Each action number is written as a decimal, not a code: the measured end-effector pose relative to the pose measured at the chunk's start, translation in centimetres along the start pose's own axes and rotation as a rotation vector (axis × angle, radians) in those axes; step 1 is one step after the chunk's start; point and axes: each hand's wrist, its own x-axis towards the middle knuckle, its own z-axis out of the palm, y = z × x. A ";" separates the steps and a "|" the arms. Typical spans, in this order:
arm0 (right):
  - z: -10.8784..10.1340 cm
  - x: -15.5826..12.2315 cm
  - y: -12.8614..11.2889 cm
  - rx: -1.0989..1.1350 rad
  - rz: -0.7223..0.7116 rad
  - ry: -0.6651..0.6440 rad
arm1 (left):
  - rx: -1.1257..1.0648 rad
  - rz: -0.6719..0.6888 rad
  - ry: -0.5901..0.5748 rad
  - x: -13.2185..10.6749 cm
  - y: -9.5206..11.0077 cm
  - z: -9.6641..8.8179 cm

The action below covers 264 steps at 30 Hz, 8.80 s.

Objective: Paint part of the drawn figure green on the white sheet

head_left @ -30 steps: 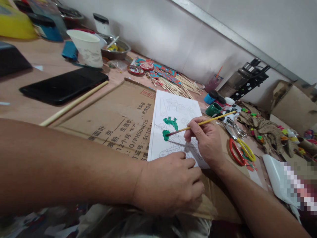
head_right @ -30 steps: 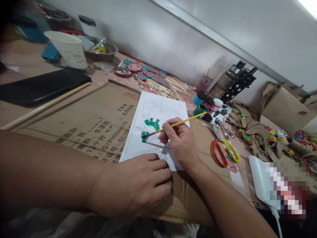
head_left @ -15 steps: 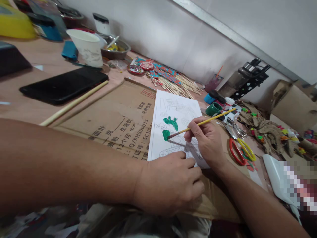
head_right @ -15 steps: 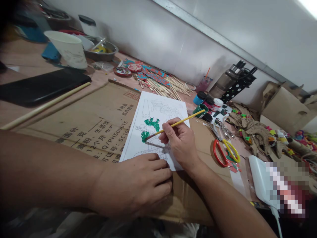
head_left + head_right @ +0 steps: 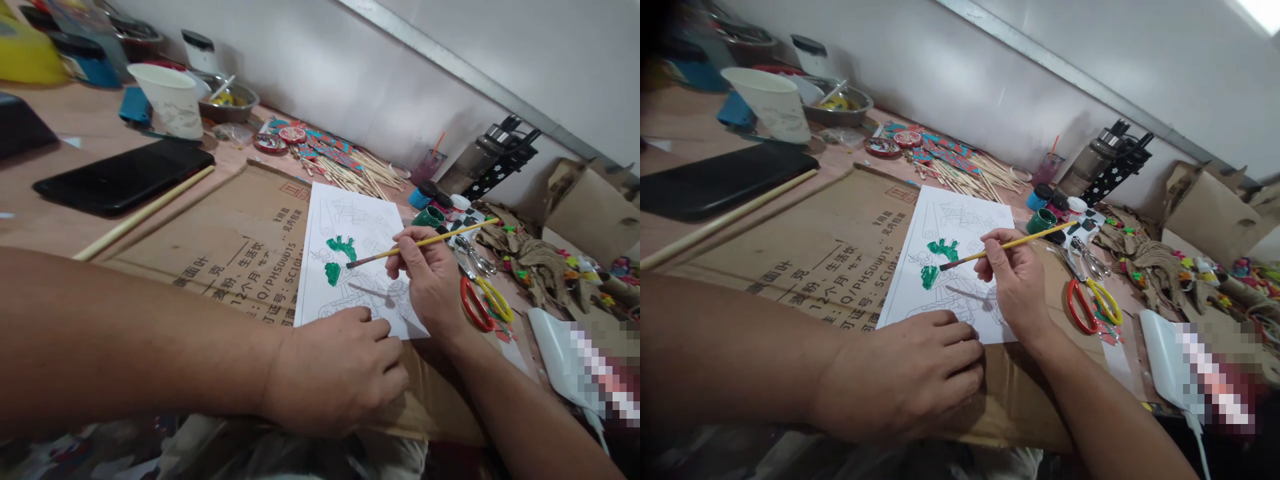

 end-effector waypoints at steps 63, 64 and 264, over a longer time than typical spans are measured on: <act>0.0 -0.8 0.8 -0.304 -0.169 -0.252 | -0.011 0.008 -0.006 -0.1 -0.2 0.1; 0.0 -0.9 0.7 -0.281 -0.180 -0.241 | -0.009 0.003 -0.010 0.0 -0.2 0.1; -2.2 -1.0 0.3 -0.545 -0.415 -0.264 | -0.036 0.001 0.032 0.0 -0.2 0.3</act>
